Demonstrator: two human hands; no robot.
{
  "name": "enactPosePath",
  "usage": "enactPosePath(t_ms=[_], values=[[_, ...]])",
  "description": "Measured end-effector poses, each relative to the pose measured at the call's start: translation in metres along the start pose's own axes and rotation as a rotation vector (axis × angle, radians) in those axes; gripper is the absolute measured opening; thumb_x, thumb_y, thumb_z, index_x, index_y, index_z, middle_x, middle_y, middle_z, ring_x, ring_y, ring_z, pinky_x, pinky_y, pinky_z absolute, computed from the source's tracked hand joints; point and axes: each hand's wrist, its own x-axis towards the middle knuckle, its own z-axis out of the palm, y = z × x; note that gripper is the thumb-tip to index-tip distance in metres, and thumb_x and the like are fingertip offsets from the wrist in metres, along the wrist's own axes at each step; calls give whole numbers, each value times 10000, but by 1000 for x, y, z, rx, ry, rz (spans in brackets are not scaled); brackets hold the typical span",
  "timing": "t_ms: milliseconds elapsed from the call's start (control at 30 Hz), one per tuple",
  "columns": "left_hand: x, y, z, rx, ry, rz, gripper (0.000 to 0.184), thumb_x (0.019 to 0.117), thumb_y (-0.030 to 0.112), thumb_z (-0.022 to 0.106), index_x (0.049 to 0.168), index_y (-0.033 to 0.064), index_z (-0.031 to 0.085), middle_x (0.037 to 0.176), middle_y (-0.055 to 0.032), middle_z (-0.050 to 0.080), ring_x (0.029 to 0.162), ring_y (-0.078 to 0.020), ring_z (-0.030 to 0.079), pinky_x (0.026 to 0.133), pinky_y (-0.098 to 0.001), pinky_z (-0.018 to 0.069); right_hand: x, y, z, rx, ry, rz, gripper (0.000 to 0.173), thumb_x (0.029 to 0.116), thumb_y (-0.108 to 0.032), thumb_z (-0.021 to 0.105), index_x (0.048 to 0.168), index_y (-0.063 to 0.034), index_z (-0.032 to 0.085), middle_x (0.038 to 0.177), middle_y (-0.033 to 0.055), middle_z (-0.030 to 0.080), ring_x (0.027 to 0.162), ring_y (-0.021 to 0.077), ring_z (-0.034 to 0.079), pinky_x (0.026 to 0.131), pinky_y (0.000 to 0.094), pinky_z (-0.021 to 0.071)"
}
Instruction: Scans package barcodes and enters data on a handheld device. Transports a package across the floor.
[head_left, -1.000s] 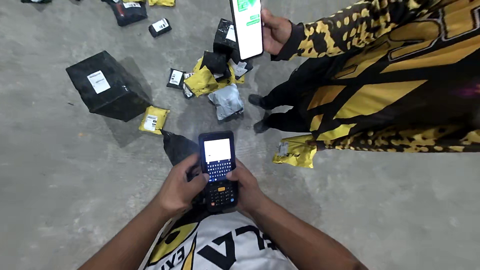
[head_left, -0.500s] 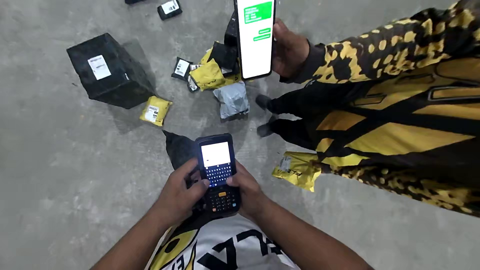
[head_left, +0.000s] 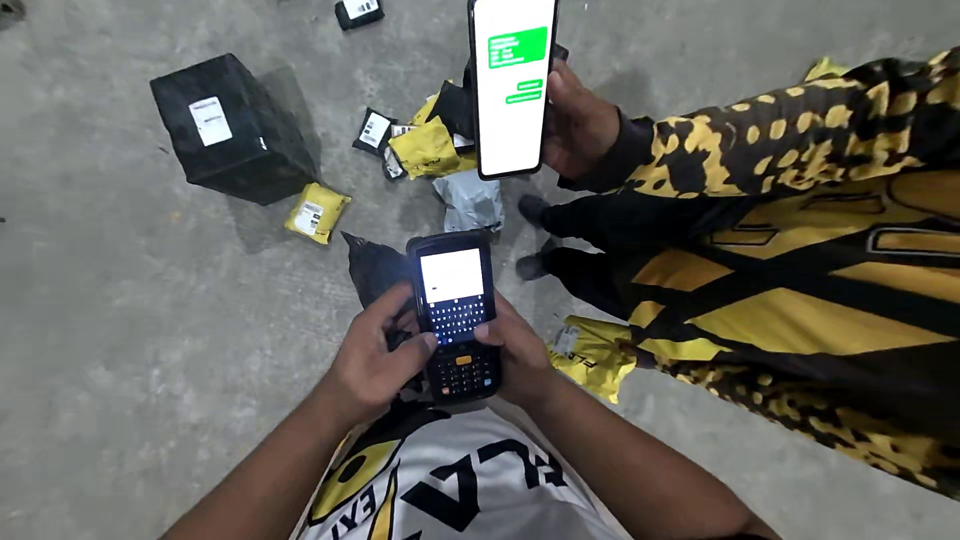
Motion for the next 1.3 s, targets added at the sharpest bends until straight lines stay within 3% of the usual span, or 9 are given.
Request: enactPosePath(t_ms=[100, 333, 700, 1300], values=[[10, 0, -2, 28, -13, -6, 383, 910, 316, 661, 1240, 129, 606, 894, 89, 689, 790, -15, 662, 715, -212, 581, 4, -4, 0, 3, 30, -8, 508, 912, -166, 492, 1403, -70, 402, 1159, 62, 678, 1050, 153, 685, 936, 379, 575], [26, 1, -10, -63, -59, -22, 447, 911, 274, 657, 1311, 95, 570, 1032, 17, 721, 920, -75, 699, 817, -258, 601, 18, -11, -2, -22, 40, -6, 460, 924, -183, 482, 1370, -78, 448, 1143, 59, 688, 1036, 152, 689, 928, 376, 578], [40, 8, -34, -53, -92, -53, 441, 911, 326, 668, 1286, 124, 552, 988, 19, 715, 892, -81, 702, 788, -257, 605, 37, -9, 11, -1, 77, 2, 528, 918, -177, 494, 1426, -87, 385, 1146, 80, 678, 1032, 169, 691, 925, 386, 579], [46, 12, -43, -43, -125, -28, 452, 914, 281, 656, 1326, 122, 559, 1014, 3, 715, 912, -95, 704, 799, -266, 607, 42, -10, 21, -15, 149, 15, 463, 908, -193, 510, 1365, -132, 463, 1079, 35, 713, 969, 138, 710, 873, 359, 598]])
